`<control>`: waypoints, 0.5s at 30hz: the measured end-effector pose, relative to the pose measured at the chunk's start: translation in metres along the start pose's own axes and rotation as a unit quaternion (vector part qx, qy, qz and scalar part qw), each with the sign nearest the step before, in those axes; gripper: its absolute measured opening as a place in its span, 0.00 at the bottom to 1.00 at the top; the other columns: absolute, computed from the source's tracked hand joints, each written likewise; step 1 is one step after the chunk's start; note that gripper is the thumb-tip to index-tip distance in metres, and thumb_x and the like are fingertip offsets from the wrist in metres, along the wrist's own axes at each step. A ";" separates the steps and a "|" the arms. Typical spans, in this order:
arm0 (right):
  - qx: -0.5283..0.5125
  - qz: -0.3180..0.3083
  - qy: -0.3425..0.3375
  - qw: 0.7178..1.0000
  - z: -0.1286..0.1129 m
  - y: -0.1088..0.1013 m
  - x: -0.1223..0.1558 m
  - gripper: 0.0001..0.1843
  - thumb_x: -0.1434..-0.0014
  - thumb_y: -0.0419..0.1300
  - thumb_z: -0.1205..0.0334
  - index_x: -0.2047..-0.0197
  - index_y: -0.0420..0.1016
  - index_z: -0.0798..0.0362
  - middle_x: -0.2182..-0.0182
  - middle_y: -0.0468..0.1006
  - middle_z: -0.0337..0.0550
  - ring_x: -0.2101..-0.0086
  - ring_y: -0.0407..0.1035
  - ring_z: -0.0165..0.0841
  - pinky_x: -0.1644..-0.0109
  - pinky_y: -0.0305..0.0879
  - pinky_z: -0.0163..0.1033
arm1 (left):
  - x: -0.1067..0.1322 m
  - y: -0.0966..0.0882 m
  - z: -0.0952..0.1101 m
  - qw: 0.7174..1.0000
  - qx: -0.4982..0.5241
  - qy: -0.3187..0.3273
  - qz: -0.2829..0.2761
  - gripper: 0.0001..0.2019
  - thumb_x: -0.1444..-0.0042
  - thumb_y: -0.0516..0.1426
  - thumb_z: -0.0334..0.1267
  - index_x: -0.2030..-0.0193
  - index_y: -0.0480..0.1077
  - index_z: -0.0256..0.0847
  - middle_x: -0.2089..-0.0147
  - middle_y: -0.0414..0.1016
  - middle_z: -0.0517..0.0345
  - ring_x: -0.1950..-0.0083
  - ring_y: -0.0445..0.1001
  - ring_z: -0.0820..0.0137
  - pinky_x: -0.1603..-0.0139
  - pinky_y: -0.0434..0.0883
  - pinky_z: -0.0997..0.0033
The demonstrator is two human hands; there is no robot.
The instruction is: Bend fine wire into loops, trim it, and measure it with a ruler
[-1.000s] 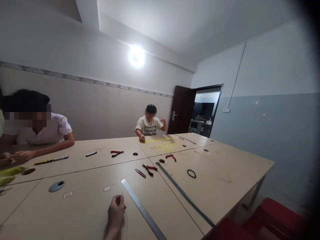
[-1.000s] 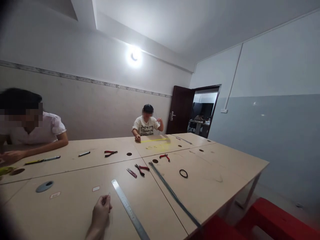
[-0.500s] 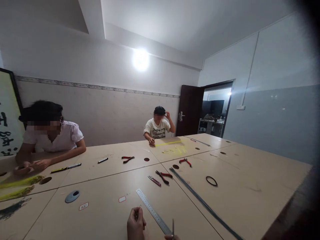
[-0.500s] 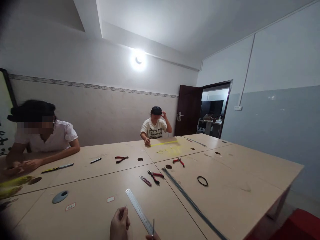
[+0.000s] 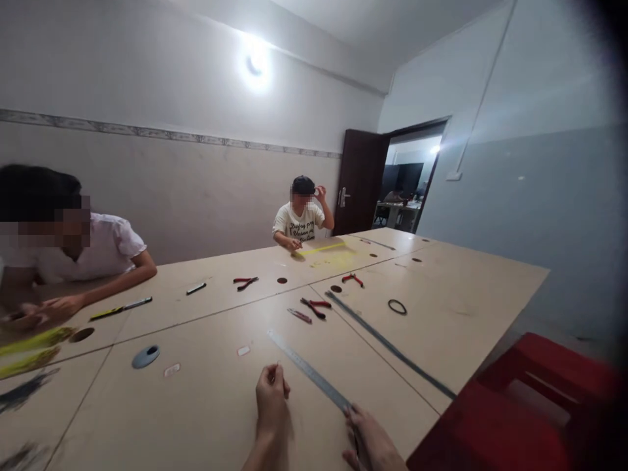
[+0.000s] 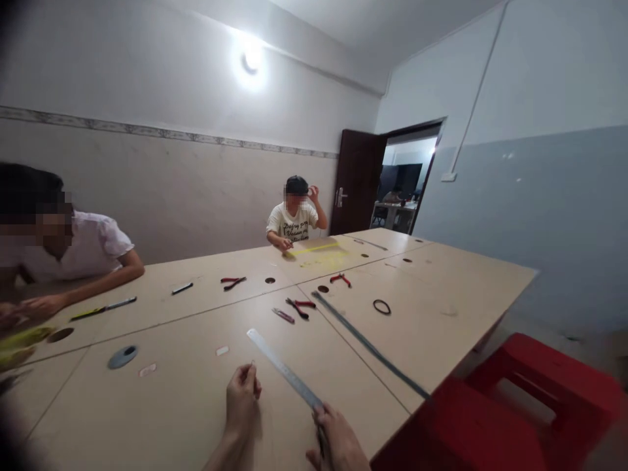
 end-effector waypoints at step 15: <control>-0.046 -0.134 0.018 0.990 -0.009 -0.046 0.040 0.18 0.34 0.60 0.54 0.46 0.72 0.55 0.40 0.69 0.53 0.39 0.61 0.48 0.41 0.66 0.60 | 0.004 0.001 0.009 0.999 -0.024 -0.017 -0.011 0.13 0.36 0.57 0.42 0.50 0.70 0.36 0.55 0.75 0.53 0.62 0.76 0.69 0.63 0.77 0.64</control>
Point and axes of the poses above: each hand's wrist, its own x-axis away from the middle knuckle, its own y-axis out of the palm, z = x × y, the point moved 9 cm from there along -x, towards the middle knuckle
